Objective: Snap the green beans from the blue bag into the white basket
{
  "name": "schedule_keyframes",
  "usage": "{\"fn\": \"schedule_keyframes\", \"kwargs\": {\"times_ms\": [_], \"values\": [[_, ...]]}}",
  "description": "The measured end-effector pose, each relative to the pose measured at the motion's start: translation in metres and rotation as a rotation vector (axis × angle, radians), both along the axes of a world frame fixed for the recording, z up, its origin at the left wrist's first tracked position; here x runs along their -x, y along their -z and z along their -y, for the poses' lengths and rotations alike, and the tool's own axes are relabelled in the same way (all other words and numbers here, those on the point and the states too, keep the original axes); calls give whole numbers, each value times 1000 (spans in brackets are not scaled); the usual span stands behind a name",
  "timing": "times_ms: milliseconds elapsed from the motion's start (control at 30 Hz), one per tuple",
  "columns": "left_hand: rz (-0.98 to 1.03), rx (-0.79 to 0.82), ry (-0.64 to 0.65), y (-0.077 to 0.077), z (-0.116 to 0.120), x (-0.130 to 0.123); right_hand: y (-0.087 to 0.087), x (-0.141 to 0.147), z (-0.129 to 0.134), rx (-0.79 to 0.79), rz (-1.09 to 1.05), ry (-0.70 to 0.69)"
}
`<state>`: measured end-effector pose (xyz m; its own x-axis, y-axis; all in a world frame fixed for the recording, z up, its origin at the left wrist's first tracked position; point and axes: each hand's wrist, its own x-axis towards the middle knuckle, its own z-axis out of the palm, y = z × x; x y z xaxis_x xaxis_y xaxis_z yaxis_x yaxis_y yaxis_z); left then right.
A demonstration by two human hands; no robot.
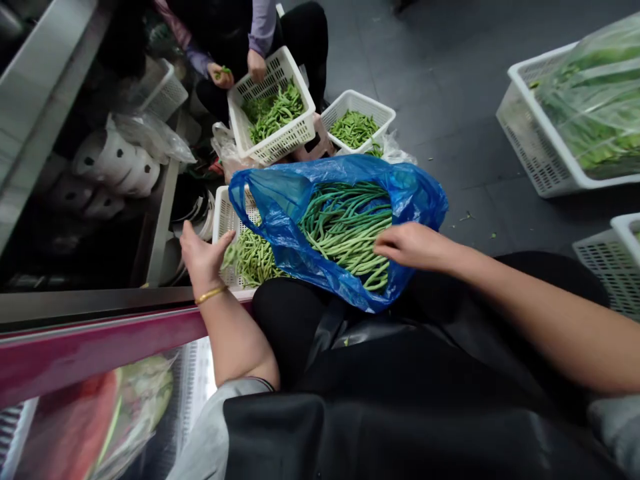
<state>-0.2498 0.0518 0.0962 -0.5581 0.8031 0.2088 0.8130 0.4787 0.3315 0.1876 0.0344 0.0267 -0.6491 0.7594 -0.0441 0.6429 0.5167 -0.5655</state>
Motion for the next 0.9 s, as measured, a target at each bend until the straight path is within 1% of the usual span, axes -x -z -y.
{"fn": "schedule_keyframes", "kwargs": {"times_ms": [33, 67, 100, 133, 167, 200, 233, 300, 333, 367, 433, 467, 533, 567, 600, 633, 667, 700, 767, 800, 833, 900], "values": [[21, -72, 44, 2, 0, -13, 1, 17, -18, 16, 46, -41], [85, -161, 112, 4, 3, -30, 4, 36, -36, -32, 122, -19], [206, -235, 201, 6, 7, -50, 9, 57, -54, -91, 208, 15], [378, -265, 297, 9, 13, -70, 16, 79, -70, -112, 290, 21], [568, -250, 390, 12, 19, -90, 24, 99, -84, -102, 362, 1], [743, -189, 465, 15, 25, -109, 33, 116, -96, -76, 416, -22], [883, -121, 507, 20, 31, -124, 40, 131, -105, -56, 440, -40], [1069, -8, 570, 33, 41, -148, 48, 147, -113, -34, 451, -65], [1145, 52, 576, 40, 45, -156, 48, 149, -112, -41, 442, -65], [1227, 111, 559, 48, 48, -163, 45, 146, -107, -55, 437, -57], [1434, 235, 459, 65, 52, -174, 31, 131, -85, -125, 383, -24], [1558, 295, 383, 73, 53, -179, 22, 119, -68, -173, 322, -10], [1806, 370, 237, 87, 53, -192, 7, 93, -29, -288, 79, -6], [1909, 373, 191, 92, 53, -198, 1, 79, -8, -314, -64, -21], [1985, 347, 170, 95, 53, -205, -2, 66, 12, -329, -182, -8], [2030, 299, 169, 97, 54, -212, -4, 54, 30, -342, -250, 30], [2038, 237, 183, 97, 56, -218, -3, 44, 46, -351, -276, 75], [2010, 172, 204, 96, 58, -225, -1, 36, 60, -357, -254, 125], [1860, 79, 262, 90, 65, -235, 4, 25, 81, -339, -110, 182], [1768, 60, 309, 86, 70, -239, 7, 22, 88, -301, -28, 153], [1687, 57, 368, 81, 75, -243, 9, 20, 94, -241, 40, 88], [1579, 68, 500, 68, 84, -246, 11, 16, 102, -74, 125, -94]]}}
